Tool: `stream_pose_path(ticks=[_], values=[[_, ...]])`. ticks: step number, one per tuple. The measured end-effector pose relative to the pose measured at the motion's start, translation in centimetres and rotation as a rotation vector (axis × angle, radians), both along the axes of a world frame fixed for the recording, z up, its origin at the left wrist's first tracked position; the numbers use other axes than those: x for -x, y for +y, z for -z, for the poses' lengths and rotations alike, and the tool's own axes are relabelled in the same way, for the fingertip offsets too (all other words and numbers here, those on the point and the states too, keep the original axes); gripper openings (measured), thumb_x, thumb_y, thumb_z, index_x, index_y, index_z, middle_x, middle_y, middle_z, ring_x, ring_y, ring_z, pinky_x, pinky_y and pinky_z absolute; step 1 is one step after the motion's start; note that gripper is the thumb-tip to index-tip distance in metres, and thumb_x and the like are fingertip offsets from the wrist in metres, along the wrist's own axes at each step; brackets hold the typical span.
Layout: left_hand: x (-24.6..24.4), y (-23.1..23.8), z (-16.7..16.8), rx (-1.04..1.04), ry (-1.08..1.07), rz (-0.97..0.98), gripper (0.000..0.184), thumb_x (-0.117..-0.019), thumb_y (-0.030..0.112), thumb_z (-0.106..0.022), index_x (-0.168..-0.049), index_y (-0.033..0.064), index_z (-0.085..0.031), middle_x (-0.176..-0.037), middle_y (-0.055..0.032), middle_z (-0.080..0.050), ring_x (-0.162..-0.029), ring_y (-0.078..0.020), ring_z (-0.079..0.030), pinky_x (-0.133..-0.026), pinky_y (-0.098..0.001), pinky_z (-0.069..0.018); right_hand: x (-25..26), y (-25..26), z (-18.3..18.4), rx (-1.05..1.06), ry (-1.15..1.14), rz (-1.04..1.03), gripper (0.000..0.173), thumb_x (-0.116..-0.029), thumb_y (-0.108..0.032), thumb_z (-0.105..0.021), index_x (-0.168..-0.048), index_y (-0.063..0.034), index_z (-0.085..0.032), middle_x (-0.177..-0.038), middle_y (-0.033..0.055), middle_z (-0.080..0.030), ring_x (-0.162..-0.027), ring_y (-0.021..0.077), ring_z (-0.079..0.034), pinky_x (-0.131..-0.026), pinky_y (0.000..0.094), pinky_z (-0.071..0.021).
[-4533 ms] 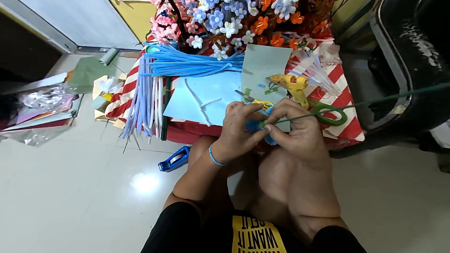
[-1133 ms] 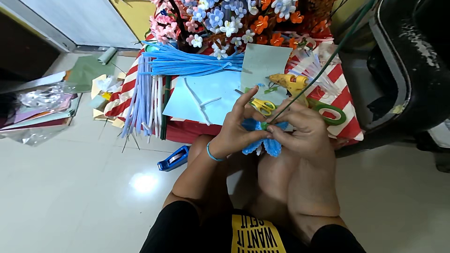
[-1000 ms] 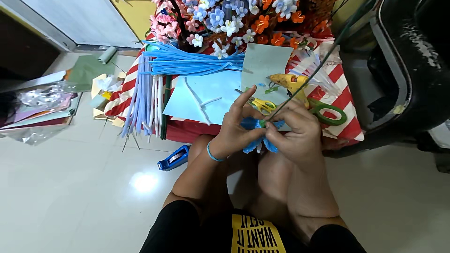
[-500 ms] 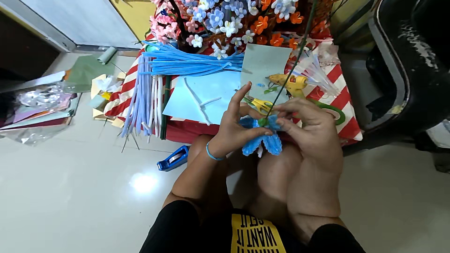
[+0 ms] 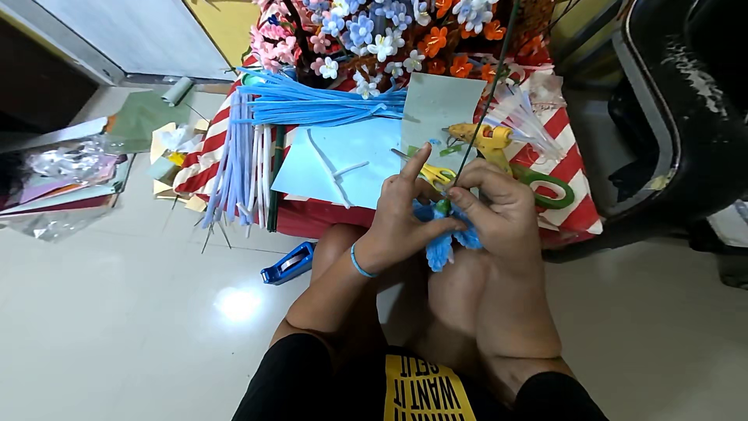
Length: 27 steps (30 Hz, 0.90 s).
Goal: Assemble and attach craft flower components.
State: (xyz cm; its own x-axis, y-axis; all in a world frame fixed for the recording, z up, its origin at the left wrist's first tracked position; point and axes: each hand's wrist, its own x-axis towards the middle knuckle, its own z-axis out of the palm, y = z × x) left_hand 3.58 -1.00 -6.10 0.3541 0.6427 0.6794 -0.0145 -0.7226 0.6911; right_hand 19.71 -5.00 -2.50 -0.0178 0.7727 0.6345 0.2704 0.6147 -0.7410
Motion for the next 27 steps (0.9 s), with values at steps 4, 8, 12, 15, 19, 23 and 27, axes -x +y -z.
stream_pose_path(ticks=[4,8,12,15,19,23,27], values=[[1.0,0.5,-0.6,0.304,-0.054,0.364,0.065,-0.0875,0.017,-0.078,-0.137,0.0004,-0.039,-0.103,-0.0029,-0.067,-0.096,-0.007,-0.066,-0.085,-0.0271,-0.0572,-0.8,0.0,-0.2,0.037,0.101,-0.071,0.009,-0.0965,-0.006,-0.063,-0.089,-0.0086,-0.068,-0.091,-0.0058,-0.062,-0.087,0.0003,-0.061,-0.079,0.0164,-0.0534],[1.7,1.5,-0.5,0.35,-0.067,0.5,0.036,-0.0891,0.015,-0.076,-0.117,0.0024,-0.057,-0.104,0.0003,-0.067,-0.096,-0.0044,-0.064,-0.086,-0.0247,-0.0554,-1.3,0.0,-0.1,0.06,0.127,-0.137,0.012,-0.0985,-0.007,-0.062,-0.089,-0.0094,-0.069,-0.093,-0.0057,-0.064,-0.089,0.0016,-0.062,-0.081,0.0187,-0.0548],[1.8,1.6,-0.6,0.234,0.053,0.392,0.034,-0.0879,0.022,-0.078,-0.112,-0.0002,-0.068,-0.111,-0.0048,-0.066,-0.108,-0.0084,-0.061,-0.094,-0.028,-0.0528,-1.2,0.0,-0.1,0.073,0.104,-0.172,0.013,-0.0983,-0.009,-0.061,-0.089,-0.0088,-0.07,-0.092,-0.0056,-0.065,-0.09,0.0021,-0.062,-0.082,0.0188,-0.0539],[1.6,1.6,-0.5,0.126,0.132,0.342,0.035,-0.0897,0.029,-0.076,-0.106,-0.0013,-0.074,-0.11,-0.0069,-0.067,-0.109,-0.0102,-0.058,-0.095,-0.0275,-0.0485,-1.0,-0.3,-0.3,0.088,0.105,-0.198,0.015,-0.0985,-0.008,-0.06,-0.088,-0.0087,-0.07,-0.092,-0.0053,-0.065,-0.092,0.0025,-0.062,-0.083,0.019,-0.0538],[1.4,1.4,-0.4,0.149,0.115,0.438,0.029,-0.0925,0.024,-0.073,-0.098,-0.004,-0.074,-0.105,-0.0078,-0.069,-0.105,-0.0072,-0.061,-0.091,-0.0233,-0.051,-1.1,-0.2,-0.2,0.064,0.082,-0.21,0.013,-0.0978,-0.006,-0.061,-0.089,-0.0064,-0.07,-0.092,-0.0038,-0.066,-0.09,0.0027,-0.063,-0.081,0.0186,-0.055],[1.3,1.3,-0.4,0.296,0.074,0.495,0.02,-0.0927,0.016,-0.071,-0.098,-0.0038,-0.074,-0.102,-0.0041,-0.069,-0.099,-0.0021,-0.063,-0.086,-0.0201,-0.0537,-1.1,0.0,-0.1,0.047,0.084,-0.213,0.011,-0.0974,-0.007,-0.063,-0.089,-0.007,-0.071,-0.092,-0.004,-0.067,-0.09,0.0022,-0.064,-0.08,0.0181,-0.0554],[1.4,1.6,-0.2,0.4,0.048,0.56,0.014,-0.0918,0.012,-0.071,-0.096,-0.0005,-0.073,-0.101,-0.0003,-0.069,-0.095,0.0004,-0.063,-0.084,-0.0196,-0.0545,-1.6,0.1,-0.1,0.042,0.071,-0.225,0.01,-0.0974,-0.01,-0.065,-0.091,-0.0077,-0.072,-0.093,-0.0046,-0.067,-0.091,0.0019,-0.064,-0.081,0.018,-0.0556]])
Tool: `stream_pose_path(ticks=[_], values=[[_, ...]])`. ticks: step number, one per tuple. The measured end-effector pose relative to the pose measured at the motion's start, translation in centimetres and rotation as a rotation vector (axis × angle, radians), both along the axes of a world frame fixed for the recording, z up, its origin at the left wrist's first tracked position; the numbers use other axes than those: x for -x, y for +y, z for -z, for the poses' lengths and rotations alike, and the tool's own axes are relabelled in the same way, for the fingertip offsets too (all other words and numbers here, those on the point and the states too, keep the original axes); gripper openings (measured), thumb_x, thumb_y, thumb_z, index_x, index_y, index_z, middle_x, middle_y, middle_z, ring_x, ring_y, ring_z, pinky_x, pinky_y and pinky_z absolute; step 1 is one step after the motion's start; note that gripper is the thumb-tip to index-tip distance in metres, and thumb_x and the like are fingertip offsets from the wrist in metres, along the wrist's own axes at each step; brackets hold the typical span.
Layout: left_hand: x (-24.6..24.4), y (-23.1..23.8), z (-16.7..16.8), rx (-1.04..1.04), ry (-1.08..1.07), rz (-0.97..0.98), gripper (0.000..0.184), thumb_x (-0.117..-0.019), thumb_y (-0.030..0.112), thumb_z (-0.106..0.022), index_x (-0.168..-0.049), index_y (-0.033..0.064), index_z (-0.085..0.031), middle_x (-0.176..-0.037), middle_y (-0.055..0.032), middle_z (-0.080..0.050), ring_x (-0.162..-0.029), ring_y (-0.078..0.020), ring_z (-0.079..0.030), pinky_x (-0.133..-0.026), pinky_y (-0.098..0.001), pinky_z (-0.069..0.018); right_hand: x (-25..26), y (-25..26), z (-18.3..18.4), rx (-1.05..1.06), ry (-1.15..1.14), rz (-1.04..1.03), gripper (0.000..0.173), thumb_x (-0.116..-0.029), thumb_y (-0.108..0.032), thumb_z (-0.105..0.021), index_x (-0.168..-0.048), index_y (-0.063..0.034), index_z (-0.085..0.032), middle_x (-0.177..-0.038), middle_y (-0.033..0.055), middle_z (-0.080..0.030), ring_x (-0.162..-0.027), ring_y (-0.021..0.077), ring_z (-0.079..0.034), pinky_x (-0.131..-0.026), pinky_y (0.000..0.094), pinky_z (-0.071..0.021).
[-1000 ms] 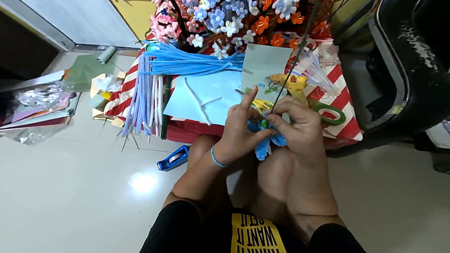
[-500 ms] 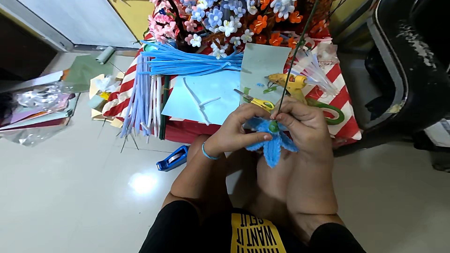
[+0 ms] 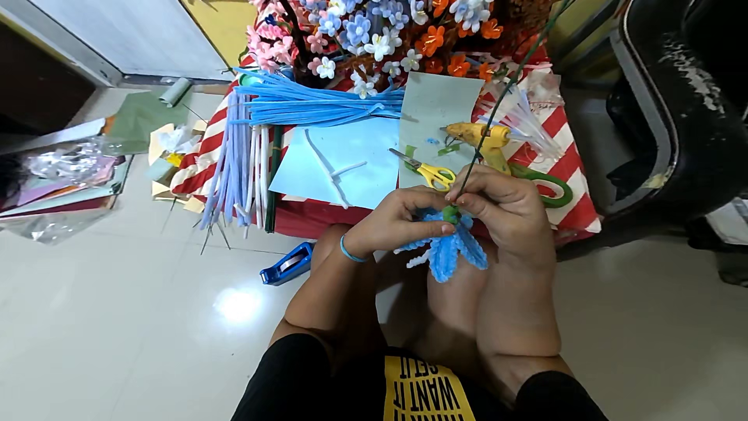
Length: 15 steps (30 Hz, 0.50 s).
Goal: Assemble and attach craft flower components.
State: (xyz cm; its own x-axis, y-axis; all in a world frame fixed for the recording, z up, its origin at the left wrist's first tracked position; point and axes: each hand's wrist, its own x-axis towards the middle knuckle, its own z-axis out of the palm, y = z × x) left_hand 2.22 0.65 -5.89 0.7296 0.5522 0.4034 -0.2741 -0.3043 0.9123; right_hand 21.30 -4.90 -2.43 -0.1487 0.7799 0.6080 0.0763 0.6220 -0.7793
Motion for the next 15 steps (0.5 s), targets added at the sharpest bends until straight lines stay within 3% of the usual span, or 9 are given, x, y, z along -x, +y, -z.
stream_pose_path(ticks=[4,7,11,15], values=[[-0.1,0.2,0.2,0.021,-0.029,0.024,0.017,-0.0917,0.016,-0.072,-0.096,-0.0003,-0.074,-0.099,-0.0007,-0.07,-0.093,-0.001,-0.064,-0.082,-0.0205,-0.055,-1.0,0.2,0.0,0.009,-0.037,0.005,0.014,-0.1025,-0.014,-0.059,-0.104,-0.0096,-0.072,-0.101,-0.0064,-0.068,-0.095,0.0013,-0.064,-0.085,0.0194,-0.0553],[0.0,0.4,0.4,0.092,-0.07,0.122,0.012,-0.0917,0.014,-0.072,-0.095,0.0024,-0.073,-0.097,0.0028,-0.071,-0.091,0.001,-0.065,-0.082,-0.0204,-0.0556,-1.5,0.4,0.2,0.028,-0.088,-0.058,0.016,-0.1009,-0.012,-0.059,-0.103,-0.0114,-0.075,-0.109,-0.0041,-0.063,-0.103,0.0029,-0.06,-0.089,0.0185,-0.0529],[-0.3,0.8,1.0,0.251,-0.098,0.398,0.007,-0.0915,0.012,-0.073,-0.098,0.0118,-0.073,-0.097,0.0105,-0.073,-0.091,0.0033,-0.066,-0.081,-0.0191,-0.0563,-1.9,1.6,1.5,0.045,-0.107,-0.347,0.018,-0.1008,-0.014,-0.061,-0.1,-0.0093,-0.079,-0.144,0.0094,-0.055,-0.129,0.0149,-0.056,-0.106,0.0297,-0.0513],[-1.1,0.6,1.3,0.297,-0.158,0.572,0.007,-0.0908,0.011,-0.074,-0.088,0.0178,-0.072,-0.087,0.0169,-0.069,-0.083,0.009,-0.064,-0.072,-0.0132,-0.0527,-1.7,2.3,2.0,0.005,-0.128,-0.545,0.022,-0.0996,-0.017,-0.058,-0.096,-0.0083,-0.078,-0.148,0.0144,-0.054,-0.145,0.0246,-0.042,-0.118,0.0384,-0.0395]])
